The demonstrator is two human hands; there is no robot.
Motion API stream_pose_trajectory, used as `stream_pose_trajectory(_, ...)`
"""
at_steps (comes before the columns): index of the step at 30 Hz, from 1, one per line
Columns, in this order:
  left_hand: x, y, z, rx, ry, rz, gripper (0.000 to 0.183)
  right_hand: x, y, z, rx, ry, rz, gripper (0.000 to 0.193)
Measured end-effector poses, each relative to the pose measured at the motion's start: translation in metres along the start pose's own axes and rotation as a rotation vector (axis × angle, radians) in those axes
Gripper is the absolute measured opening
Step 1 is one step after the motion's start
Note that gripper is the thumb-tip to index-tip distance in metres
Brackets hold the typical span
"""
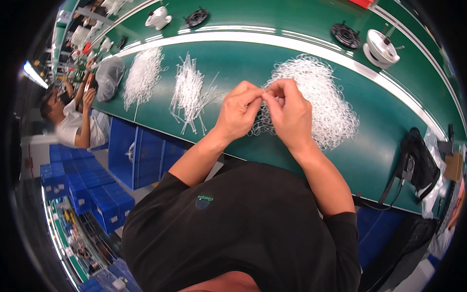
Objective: The person assembles small white circular devices on a green workbench. They repeatedly pick up the devices, insert white zip ties into slots, and place the devices back down. The person also gathers and organizes piles of white zip ties on the table.
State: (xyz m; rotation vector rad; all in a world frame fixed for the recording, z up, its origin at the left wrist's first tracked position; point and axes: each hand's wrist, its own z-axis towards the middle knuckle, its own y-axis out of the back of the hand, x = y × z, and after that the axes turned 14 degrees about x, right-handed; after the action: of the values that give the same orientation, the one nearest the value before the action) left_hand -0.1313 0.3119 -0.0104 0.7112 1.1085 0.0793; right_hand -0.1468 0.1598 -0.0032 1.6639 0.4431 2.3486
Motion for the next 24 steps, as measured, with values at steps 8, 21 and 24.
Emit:
stream_pose_trajectory(8,0.005,-0.009,-0.006,-0.145,0.21,-0.467,0.011,0.002,-0.003,0.001,0.046,0.022,0.051,0.015)
stream_pose_trajectory(21,0.015,0.018,-0.009,-0.045,0.19,-0.1,0.013,-0.004,0.008,0.003,0.067,-0.055,-0.043,0.014)
stream_pose_trajectory(24,0.046,0.055,-0.02,-0.181,0.302,0.239,0.014,-0.006,0.026,0.002,0.055,-0.055,-0.253,0.013)
